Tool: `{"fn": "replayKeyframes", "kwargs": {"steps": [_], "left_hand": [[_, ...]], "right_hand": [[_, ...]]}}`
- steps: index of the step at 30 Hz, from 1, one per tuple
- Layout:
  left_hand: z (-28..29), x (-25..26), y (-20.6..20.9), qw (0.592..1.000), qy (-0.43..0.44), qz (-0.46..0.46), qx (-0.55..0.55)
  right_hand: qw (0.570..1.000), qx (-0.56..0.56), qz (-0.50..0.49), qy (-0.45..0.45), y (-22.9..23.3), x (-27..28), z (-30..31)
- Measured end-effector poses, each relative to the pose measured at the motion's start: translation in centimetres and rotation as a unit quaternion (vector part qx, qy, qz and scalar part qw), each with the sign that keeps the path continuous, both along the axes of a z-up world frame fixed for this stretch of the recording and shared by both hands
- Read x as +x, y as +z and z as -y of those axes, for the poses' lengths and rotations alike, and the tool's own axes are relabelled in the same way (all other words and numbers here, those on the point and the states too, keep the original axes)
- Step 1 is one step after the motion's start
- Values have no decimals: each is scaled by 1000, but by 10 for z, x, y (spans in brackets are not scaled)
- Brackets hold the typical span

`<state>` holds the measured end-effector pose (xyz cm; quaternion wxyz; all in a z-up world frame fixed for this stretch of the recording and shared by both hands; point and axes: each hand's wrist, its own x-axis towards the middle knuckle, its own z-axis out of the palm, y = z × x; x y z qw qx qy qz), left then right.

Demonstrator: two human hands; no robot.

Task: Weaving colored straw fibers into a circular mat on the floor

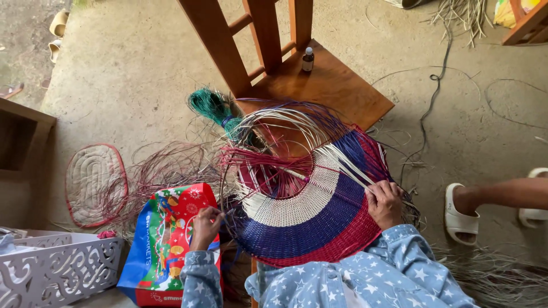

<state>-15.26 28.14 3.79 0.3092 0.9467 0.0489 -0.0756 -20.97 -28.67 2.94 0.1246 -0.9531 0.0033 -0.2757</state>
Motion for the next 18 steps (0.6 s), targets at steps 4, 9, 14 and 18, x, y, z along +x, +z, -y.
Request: {"fn": "replayKeyframes", "kwargs": {"steps": [4, 9, 14, 18], "left_hand": [[5, -2, 17, 999, 15, -29, -27], [15, 0, 37, 997, 35, -34, -68], [32, 0, 55, 985, 66, -54, -152], [45, -2, 48, 945, 80, -89, -303]], "right_hand": [[1000, -9, -8, -11, 6, 0, 0], [1000, 9, -1, -10, -7, 0, 17], [998, 10, 69, -3, 41, 8, 31], [993, 59, 98, 6, 101, 14, 26]]}}
